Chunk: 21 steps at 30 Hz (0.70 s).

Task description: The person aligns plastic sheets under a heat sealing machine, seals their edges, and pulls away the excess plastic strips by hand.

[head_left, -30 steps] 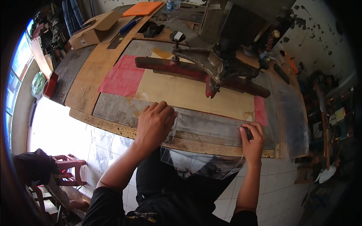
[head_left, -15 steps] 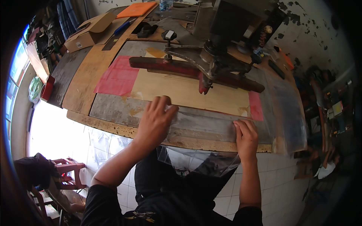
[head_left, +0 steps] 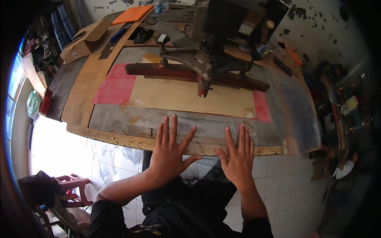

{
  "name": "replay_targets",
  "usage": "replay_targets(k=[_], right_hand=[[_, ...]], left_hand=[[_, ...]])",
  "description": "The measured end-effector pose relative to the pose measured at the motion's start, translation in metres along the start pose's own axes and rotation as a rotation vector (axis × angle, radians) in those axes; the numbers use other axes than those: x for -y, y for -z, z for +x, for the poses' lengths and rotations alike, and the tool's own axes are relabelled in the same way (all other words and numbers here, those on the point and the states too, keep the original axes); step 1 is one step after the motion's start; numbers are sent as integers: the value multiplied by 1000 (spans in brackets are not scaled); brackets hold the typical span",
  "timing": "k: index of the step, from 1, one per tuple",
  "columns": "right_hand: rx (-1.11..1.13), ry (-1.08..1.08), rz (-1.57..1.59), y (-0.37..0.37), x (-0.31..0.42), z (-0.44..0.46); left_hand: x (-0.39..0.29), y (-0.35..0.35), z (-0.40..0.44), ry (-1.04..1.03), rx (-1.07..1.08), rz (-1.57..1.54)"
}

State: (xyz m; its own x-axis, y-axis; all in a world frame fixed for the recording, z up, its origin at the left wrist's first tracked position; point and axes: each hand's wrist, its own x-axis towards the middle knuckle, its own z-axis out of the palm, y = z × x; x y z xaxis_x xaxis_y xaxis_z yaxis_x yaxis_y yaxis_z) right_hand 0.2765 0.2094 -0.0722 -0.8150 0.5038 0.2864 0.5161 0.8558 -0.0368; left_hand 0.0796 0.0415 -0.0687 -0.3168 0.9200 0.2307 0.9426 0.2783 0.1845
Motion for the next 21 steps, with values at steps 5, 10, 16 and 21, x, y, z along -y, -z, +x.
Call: replay_targets(k=[5,10,16,21], right_hand=[[6,-64,35,-1,-9,-2],[11,-112,38,1,-20,-4],[28,-130,181,9,-42,-5],[-136,-192,647,8,-71,-5]], left_hand=[[6,-4,0,-17,-12,-71],[10,-1,1,-18,32,-91],[10,-1,1,-22,32,-88],[9,-1,2,-17,35,-84]])
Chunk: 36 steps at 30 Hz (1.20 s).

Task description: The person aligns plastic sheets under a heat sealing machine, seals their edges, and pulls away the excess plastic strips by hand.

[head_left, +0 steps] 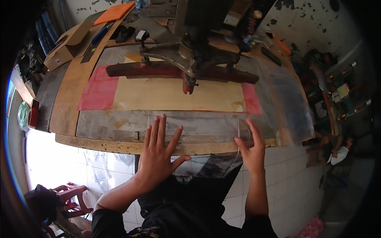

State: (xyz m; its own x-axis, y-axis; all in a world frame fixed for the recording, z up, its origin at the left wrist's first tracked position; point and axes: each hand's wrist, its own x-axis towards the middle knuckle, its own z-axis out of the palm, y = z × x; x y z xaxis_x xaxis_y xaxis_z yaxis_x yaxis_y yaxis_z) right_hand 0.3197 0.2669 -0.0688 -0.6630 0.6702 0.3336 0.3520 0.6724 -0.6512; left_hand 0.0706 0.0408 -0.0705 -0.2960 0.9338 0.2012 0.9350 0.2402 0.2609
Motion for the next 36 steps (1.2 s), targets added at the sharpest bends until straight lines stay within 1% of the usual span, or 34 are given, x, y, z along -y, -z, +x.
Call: replay_targets(k=[2,4,6,8,10,16,20,22,25,32,34,35,36], right_hand=[[-125,-60,-60,10,8,11],[-119,-88,-42,19,2,20],[19,-104,-24,28,-14,26],[21,-109,31,32,-13,31],[128,-105,-13,39,-19,35],[213,-32,-151,48,-25,44],[197,-83,-119,46,-16,43],[172,-212,-63,46,-6,42],[134,-173,-99,44,-11,37],[156,-116,-64,44,-19,36],[115,-28,-7,45,-21,34],[111,-23,-8,47,-17,31],[74,-83,75,48,-11,26]], left_hand=[[-1,-1,-1,-4,-1,5],[-1,-2,-1,4,-11,7],[-1,-2,-1,1,-13,5],[-1,-2,-2,4,-16,6],[-1,-2,-2,1,-14,8],[-1,-1,-1,4,-8,2],[-1,-1,-1,5,-7,-1],[-1,-2,-1,5,-6,1],[-1,-1,-1,6,-4,1],[-2,-1,-2,3,-9,7],[-2,1,-1,-13,-63,12],[-2,5,-1,-16,-70,15],[-1,13,0,14,-66,-39]])
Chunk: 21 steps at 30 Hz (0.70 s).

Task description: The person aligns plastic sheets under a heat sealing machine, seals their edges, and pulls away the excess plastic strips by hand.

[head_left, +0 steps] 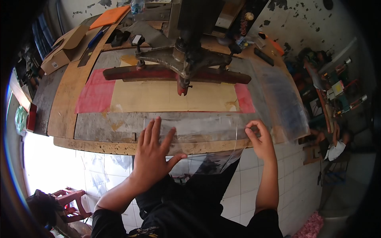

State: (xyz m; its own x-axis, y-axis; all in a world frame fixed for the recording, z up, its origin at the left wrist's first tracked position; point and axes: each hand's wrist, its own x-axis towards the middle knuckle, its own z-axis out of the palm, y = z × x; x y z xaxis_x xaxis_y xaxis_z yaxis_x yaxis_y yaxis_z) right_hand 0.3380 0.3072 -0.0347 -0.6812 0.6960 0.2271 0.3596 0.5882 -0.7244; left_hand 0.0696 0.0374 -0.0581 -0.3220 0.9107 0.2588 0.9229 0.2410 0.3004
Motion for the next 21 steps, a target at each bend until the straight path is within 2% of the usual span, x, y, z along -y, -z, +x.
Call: replay_targets(k=[2,4,5,6,8,10,12,13,16,21], right_hand=[[-43,-52,90,-1,19,-12],[-55,32,336,-2,50,-24],[-65,181,186,-1,59,-25],[-70,185,189,1,74,-27],[-29,295,268,-2,106,-32],[-29,292,321,-8,118,-34],[-17,510,150,-5,131,-31],[-11,562,109,-2,135,-32],[-92,506,207,-9,144,-39],[-97,473,157,-18,158,-45]], left_hand=[[-3,14,4,24,0,-48],[-13,27,15,-54,-135,-119],[-22,38,21,-98,-179,-152],[-30,46,27,-101,-181,-147],[-46,61,36,-200,-182,-525],[-57,74,40,-223,-222,-543],[-58,75,42,-293,38,-863],[-57,70,42,-362,-11,-847],[-58,68,36,-403,-19,-887],[-58,60,25,-431,-138,-885]])
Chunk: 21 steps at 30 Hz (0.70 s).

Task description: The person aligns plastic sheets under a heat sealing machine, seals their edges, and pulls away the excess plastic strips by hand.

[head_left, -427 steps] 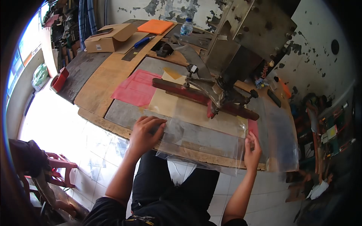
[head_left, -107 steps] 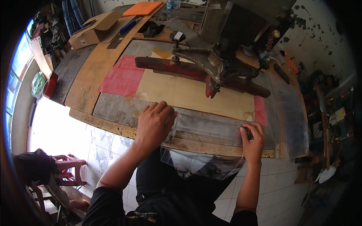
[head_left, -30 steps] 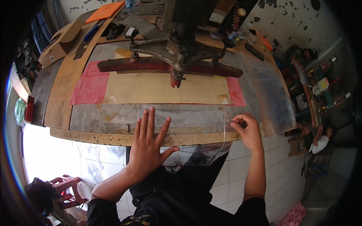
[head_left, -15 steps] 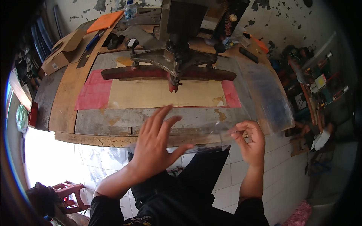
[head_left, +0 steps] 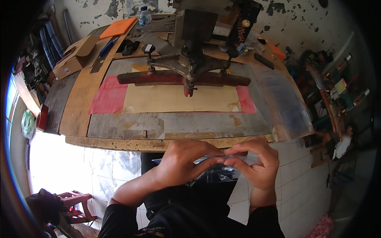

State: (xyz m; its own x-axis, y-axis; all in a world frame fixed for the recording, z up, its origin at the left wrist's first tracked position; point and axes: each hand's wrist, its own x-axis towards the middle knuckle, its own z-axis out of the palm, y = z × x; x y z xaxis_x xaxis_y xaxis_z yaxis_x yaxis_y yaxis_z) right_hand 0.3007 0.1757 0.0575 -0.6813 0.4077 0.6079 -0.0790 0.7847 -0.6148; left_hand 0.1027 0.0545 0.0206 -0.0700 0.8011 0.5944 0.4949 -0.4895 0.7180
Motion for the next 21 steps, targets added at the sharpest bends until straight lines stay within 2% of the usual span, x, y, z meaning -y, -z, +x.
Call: replay_targets(k=[3,6,8,10,11,12,13,14,15,17,19,21], right_hand=[[2,4,14,-2,-2,-3],[-20,-18,24,-9,-11,-7],[-44,-22,19,-9,-12,-8],[-262,138,-280,-3,-13,-7],[-263,137,-281,0,-17,-14],[-397,142,-222,2,-24,-29],[-530,146,-161,2,-30,-46],[-550,166,-218,-1,-37,-67],[-572,188,-275,-6,-43,-89],[-441,164,-314,-23,-50,-117],[-318,2,-245,-42,-61,-147],[-261,-255,-103,-62,-68,-180]], left_hand=[[-1,-1,-5,-35,-46,43],[1,-2,-10,29,-43,22],[5,-1,-16,86,-125,26],[15,5,-24,203,-306,-132],[17,12,-27,274,-412,-237],[19,19,-29,273,-412,-238],[21,26,-31,327,-555,-273],[23,32,-33,383,-699,-307],[27,36,-36,384,-702,-307],[42,40,-43,363,-834,-287],[51,40,-45,382,-866,-278],[56,39,-45,388,-891,-280]])
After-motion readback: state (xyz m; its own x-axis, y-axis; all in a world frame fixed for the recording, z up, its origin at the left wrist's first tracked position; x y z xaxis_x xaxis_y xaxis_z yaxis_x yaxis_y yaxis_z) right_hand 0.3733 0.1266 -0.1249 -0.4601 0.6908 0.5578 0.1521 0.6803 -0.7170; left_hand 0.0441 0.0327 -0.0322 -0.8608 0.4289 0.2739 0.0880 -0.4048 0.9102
